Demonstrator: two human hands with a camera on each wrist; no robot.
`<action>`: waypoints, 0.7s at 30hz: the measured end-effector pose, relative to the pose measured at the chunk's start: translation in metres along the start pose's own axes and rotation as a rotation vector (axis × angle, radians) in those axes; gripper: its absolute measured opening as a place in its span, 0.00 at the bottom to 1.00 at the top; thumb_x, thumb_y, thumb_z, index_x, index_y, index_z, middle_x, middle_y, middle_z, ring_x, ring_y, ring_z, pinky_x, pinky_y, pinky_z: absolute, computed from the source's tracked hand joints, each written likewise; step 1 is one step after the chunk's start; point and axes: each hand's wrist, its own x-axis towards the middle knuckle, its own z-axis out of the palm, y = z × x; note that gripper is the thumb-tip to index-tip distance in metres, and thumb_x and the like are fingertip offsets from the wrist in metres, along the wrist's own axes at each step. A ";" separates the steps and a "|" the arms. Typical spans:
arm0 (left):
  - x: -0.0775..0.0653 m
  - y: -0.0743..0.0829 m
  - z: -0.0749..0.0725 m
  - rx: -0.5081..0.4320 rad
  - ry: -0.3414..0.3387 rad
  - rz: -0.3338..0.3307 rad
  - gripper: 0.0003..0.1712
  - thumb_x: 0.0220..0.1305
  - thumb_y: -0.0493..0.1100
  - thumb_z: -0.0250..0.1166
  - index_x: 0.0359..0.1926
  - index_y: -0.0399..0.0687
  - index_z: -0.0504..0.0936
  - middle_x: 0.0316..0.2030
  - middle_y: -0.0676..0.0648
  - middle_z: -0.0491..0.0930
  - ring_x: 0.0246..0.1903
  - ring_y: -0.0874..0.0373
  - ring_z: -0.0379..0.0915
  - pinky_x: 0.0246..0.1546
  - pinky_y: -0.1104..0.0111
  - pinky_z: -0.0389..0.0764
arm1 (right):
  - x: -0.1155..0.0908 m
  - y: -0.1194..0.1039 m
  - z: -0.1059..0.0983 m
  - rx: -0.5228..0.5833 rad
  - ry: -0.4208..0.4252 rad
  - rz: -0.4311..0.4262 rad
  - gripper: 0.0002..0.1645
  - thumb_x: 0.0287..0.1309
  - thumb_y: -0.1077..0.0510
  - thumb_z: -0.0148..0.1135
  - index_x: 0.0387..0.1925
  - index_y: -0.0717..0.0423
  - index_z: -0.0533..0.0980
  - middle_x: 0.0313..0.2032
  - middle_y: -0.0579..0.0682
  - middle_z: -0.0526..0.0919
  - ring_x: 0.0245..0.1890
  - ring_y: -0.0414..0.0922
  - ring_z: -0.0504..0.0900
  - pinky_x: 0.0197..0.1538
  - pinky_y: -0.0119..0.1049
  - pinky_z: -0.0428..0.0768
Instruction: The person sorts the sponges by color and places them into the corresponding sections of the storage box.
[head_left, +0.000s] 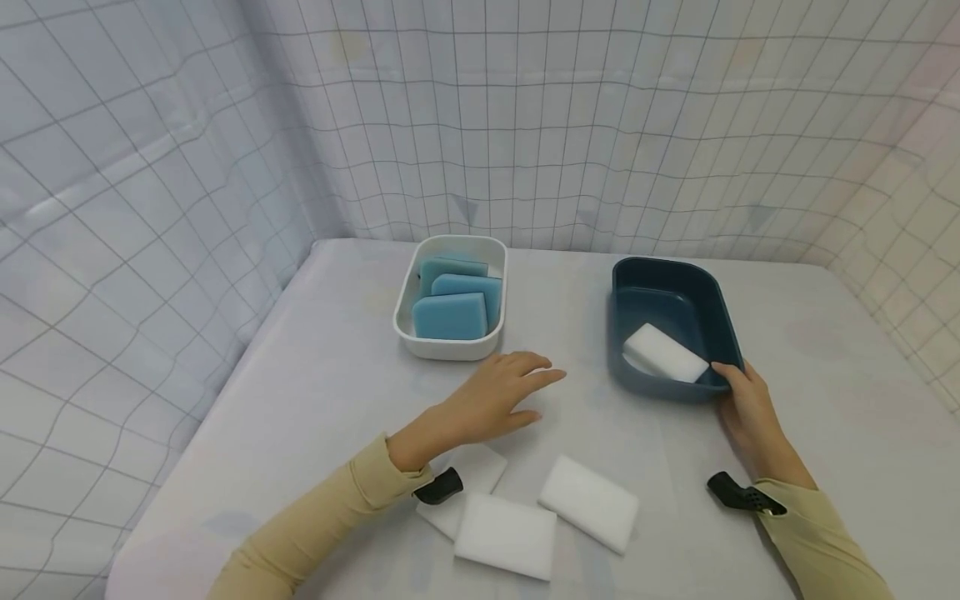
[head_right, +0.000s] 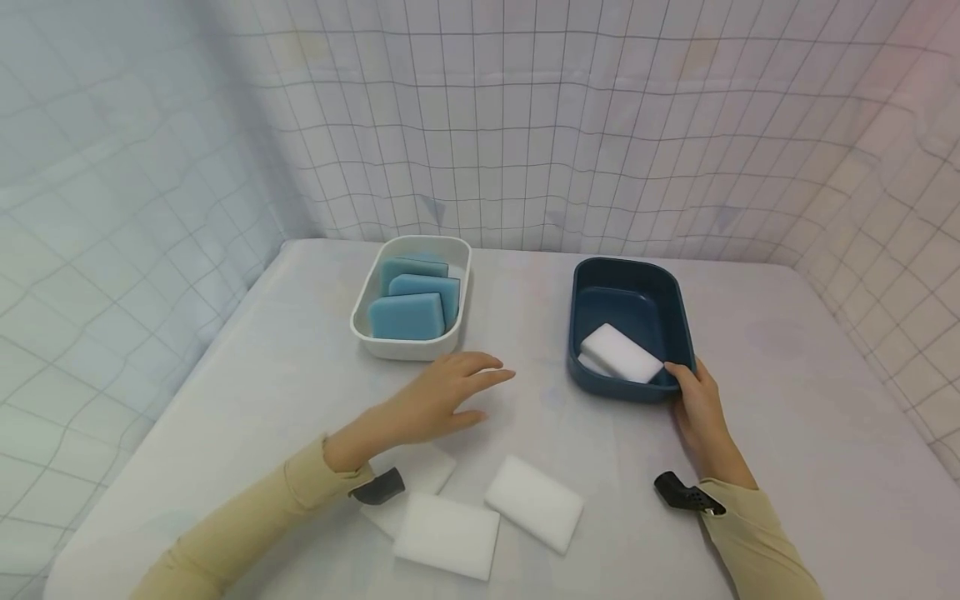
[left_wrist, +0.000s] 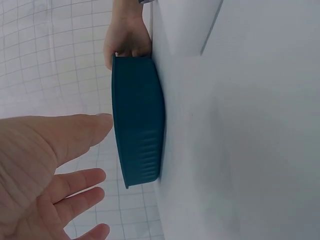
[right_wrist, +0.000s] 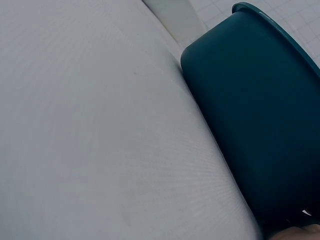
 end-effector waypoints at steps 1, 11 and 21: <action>-0.001 0.000 0.000 0.000 -0.003 0.000 0.34 0.58 0.48 0.66 0.65 0.55 0.67 0.60 0.49 0.72 0.62 0.54 0.66 0.59 0.57 0.71 | 0.000 0.000 0.000 -0.002 -0.001 0.001 0.44 0.69 0.49 0.45 0.73 0.48 0.32 0.74 0.42 0.28 0.74 0.40 0.33 0.75 0.34 0.38; -0.010 0.003 0.003 -0.037 -0.045 -0.001 0.33 0.58 0.47 0.66 0.64 0.55 0.68 0.59 0.49 0.72 0.62 0.54 0.66 0.60 0.57 0.70 | 0.000 0.000 -0.001 0.010 -0.011 -0.015 0.44 0.69 0.49 0.44 0.73 0.49 0.31 0.74 0.43 0.27 0.74 0.42 0.31 0.75 0.36 0.36; -0.029 0.007 -0.001 -0.078 -0.096 -0.013 0.32 0.60 0.48 0.64 0.65 0.56 0.67 0.60 0.49 0.70 0.62 0.55 0.64 0.60 0.59 0.70 | -0.002 -0.002 -0.001 0.016 -0.015 -0.029 0.44 0.69 0.49 0.45 0.73 0.49 0.31 0.74 0.43 0.27 0.74 0.42 0.31 0.75 0.37 0.35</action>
